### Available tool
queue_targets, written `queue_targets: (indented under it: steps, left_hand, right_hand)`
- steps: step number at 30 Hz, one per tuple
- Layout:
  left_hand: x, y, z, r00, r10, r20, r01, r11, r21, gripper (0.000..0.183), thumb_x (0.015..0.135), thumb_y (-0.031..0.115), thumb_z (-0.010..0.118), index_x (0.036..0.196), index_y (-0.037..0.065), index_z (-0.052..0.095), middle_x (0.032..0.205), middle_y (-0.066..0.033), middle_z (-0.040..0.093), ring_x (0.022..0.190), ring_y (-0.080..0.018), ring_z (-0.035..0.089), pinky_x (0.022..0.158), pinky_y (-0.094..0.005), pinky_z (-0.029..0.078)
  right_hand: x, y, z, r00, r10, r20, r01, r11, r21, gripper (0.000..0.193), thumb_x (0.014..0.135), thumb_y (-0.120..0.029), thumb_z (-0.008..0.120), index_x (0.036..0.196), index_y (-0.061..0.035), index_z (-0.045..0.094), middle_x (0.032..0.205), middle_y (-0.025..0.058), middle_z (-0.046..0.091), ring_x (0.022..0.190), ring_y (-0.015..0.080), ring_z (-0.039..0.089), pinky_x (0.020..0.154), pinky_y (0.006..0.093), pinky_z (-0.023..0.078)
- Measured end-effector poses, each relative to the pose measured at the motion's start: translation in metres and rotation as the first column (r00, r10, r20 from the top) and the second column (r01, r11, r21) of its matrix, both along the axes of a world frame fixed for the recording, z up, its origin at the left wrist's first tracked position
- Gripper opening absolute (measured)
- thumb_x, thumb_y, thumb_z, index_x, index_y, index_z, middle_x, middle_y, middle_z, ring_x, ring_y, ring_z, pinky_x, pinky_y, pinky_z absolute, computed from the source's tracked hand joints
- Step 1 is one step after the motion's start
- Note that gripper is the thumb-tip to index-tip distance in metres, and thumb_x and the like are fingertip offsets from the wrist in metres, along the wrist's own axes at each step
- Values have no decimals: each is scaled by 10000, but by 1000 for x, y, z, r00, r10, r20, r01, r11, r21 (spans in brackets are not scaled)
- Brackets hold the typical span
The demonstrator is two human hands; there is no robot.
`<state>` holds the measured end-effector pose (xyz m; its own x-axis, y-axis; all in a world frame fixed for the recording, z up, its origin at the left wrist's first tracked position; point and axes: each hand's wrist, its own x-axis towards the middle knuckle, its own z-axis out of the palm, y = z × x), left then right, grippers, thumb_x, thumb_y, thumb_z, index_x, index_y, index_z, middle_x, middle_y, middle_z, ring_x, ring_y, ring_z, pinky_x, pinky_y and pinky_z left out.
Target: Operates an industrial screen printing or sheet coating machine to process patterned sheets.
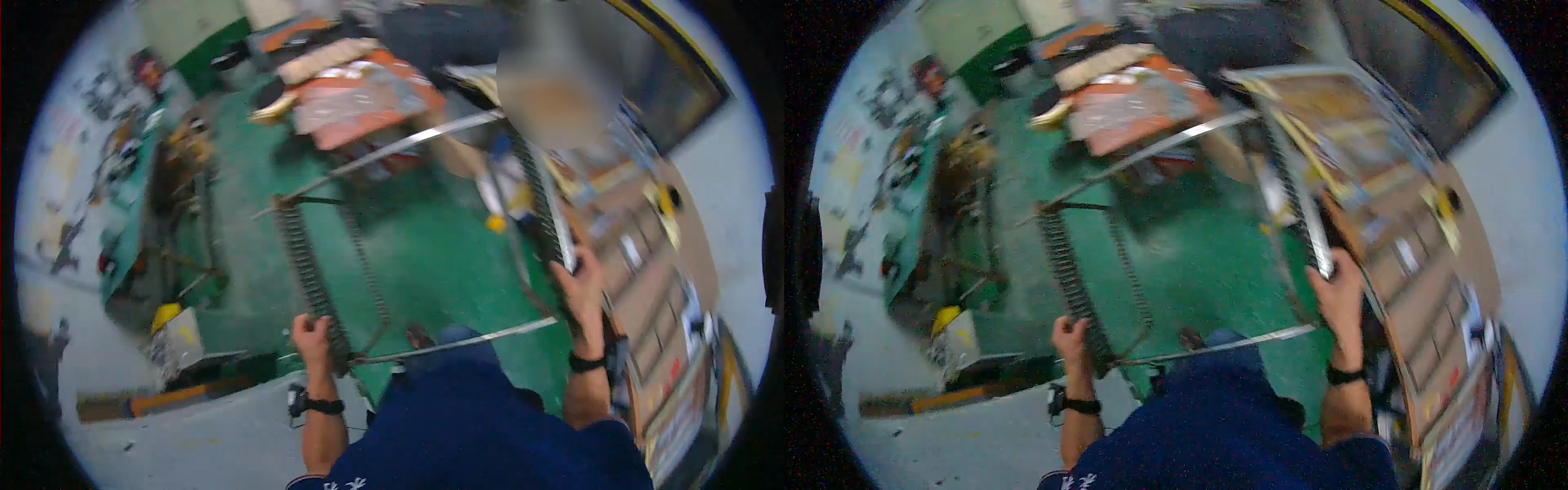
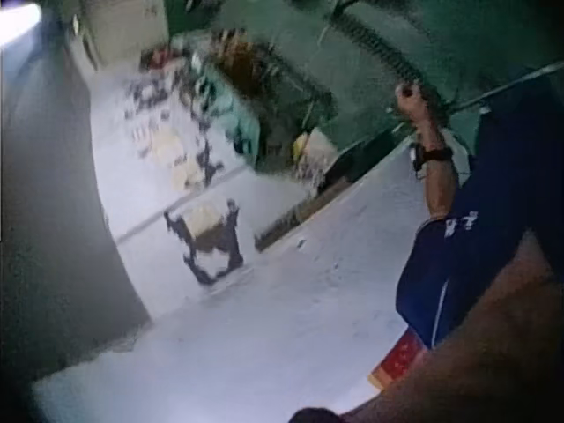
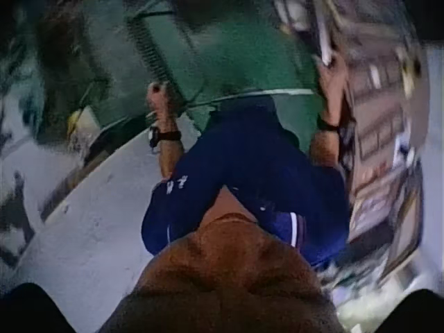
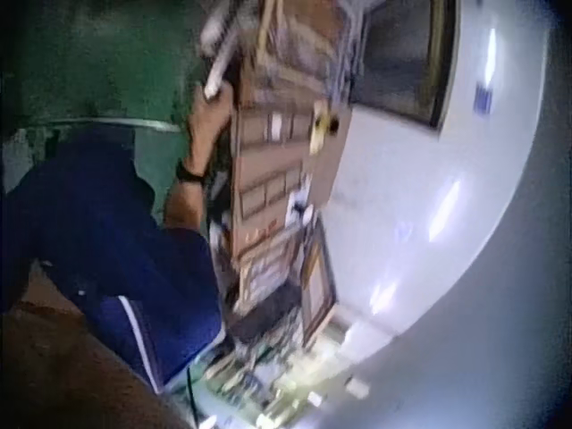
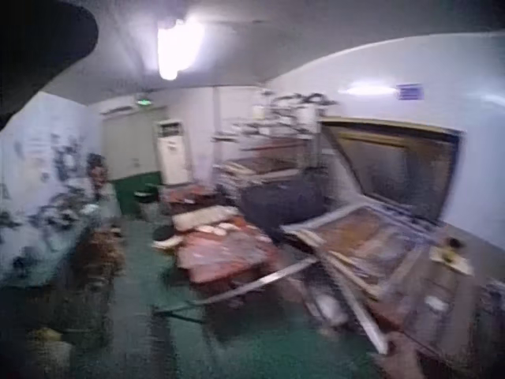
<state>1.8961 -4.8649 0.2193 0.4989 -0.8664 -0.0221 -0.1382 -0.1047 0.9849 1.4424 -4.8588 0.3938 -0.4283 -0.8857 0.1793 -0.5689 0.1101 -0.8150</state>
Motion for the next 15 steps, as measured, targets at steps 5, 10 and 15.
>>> queue_targets:
  steps: [5,10,15]
  left_hand:
    - [75,-73,41,996,87,-35,-86,996,6,269,719,31,708,726,78,444,688,53,378,621,-64,349,546,-228,316]
    - [175,-168,34,974,223,52,-224,974,33,283,721,21,706,719,85,430,670,56,380,605,-58,353,531,-230,311]
    - [290,-275,36,912,411,12,-411,912,20,295,721,-25,684,710,83,410,673,66,370,615,-45,341,536,-225,298]
  right_hand:
    - [67,-120,8,995,97,-27,-96,995,37,200,719,22,689,857,-8,547,724,5,526,657,99,464,613,257,403]
    - [177,-298,-24,957,288,22,-288,958,-18,210,706,-9,701,839,-14,539,719,6,518,657,97,456,607,253,387]
    - [311,-480,-34,899,434,54,-436,899,41,185,707,-39,696,829,-3,562,729,28,556,680,109,502,629,274,419]
